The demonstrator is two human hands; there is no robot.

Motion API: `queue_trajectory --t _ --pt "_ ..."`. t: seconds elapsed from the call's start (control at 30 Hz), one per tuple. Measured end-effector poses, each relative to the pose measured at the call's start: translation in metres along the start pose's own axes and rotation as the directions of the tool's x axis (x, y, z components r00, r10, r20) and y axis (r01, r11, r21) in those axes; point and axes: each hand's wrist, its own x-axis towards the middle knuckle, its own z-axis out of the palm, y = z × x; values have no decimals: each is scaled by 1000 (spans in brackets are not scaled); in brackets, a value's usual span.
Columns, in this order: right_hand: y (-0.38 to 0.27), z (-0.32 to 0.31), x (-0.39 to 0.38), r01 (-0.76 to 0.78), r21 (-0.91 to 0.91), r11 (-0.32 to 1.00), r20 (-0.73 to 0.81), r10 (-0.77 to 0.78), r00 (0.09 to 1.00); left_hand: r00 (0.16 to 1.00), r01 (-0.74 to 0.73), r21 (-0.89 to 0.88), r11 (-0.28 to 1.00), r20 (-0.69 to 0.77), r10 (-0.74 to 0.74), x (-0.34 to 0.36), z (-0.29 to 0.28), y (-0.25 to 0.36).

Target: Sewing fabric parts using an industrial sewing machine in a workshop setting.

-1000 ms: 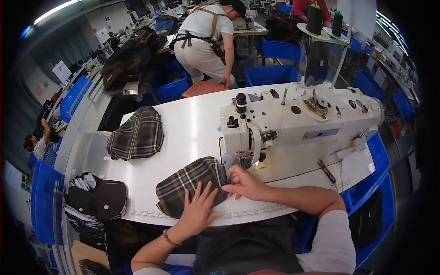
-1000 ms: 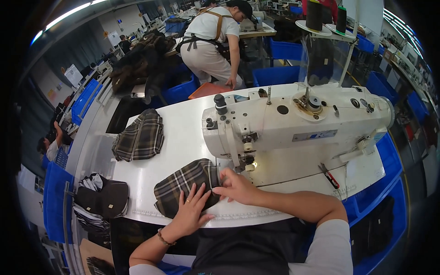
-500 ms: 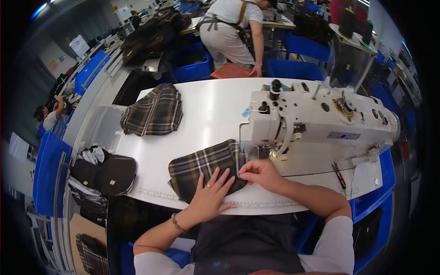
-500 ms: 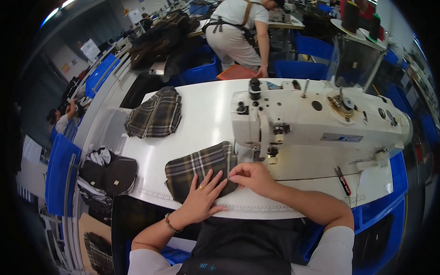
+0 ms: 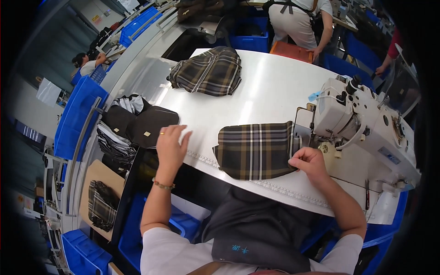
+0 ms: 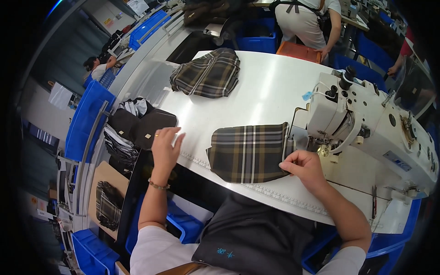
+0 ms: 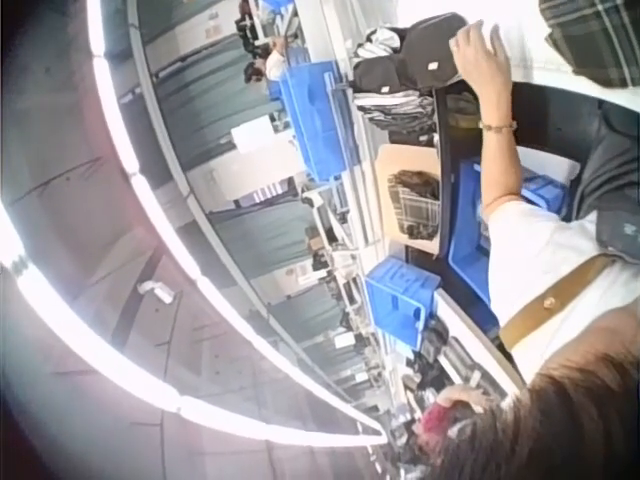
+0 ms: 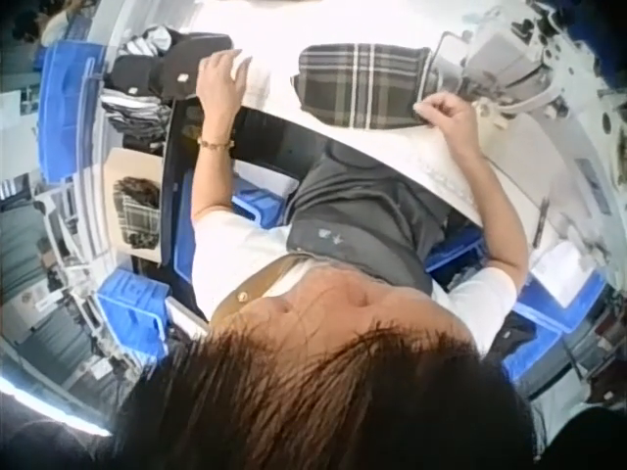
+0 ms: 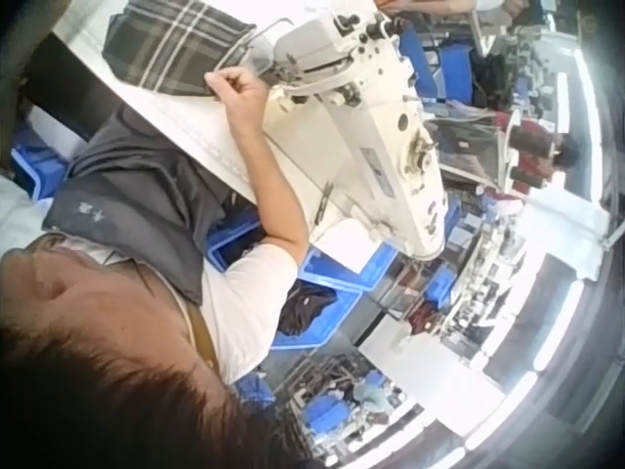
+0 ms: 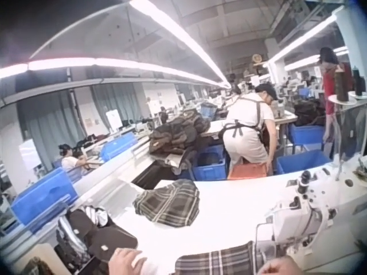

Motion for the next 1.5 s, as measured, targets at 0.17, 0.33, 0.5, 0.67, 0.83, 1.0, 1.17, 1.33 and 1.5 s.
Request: queue_trajectory --t 0.17,0.33,0.5,0.67,0.83,1.0,1.17,1.33,1.5 --pt "-10 8 0 8 -16 1000 -11 -8 1000 939 251 152 956 202 -279 -1 -6 -60" --pt "-5 0 0 33 -122 992 26 -30 999 832 522 -79 849 269 -486 2 8 -89" --pt "-6 2 4 61 -136 989 90 -49 995 626 413 -848 333 -1 -780 2 -11 -161" --pt "-4 -5 6 71 -148 987 137 -50 989 704 -24 -801 598 -438 -559 66 -105 -72" --pt "-8 -2 3 127 -166 978 199 -93 976 816 -391 -657 644 -571 -88 91 -103 31" --pt "-3 -4 3 140 -183 973 184 -106 977 902 -302 -741 599 -17 432 89 -10 120" --pt "-5 -5 0 301 -360 883 115 -278 954 715 -380 -701 603 191 673 55 65 188" --pt "-12 0 -7 283 -724 629 37 -374 927 660 -351 -719 599 263 703 62 65 198" --pt "-2 -2 -3 291 -712 639 16 -399 917 703 -68 -776 627 409 582 70 51 184"
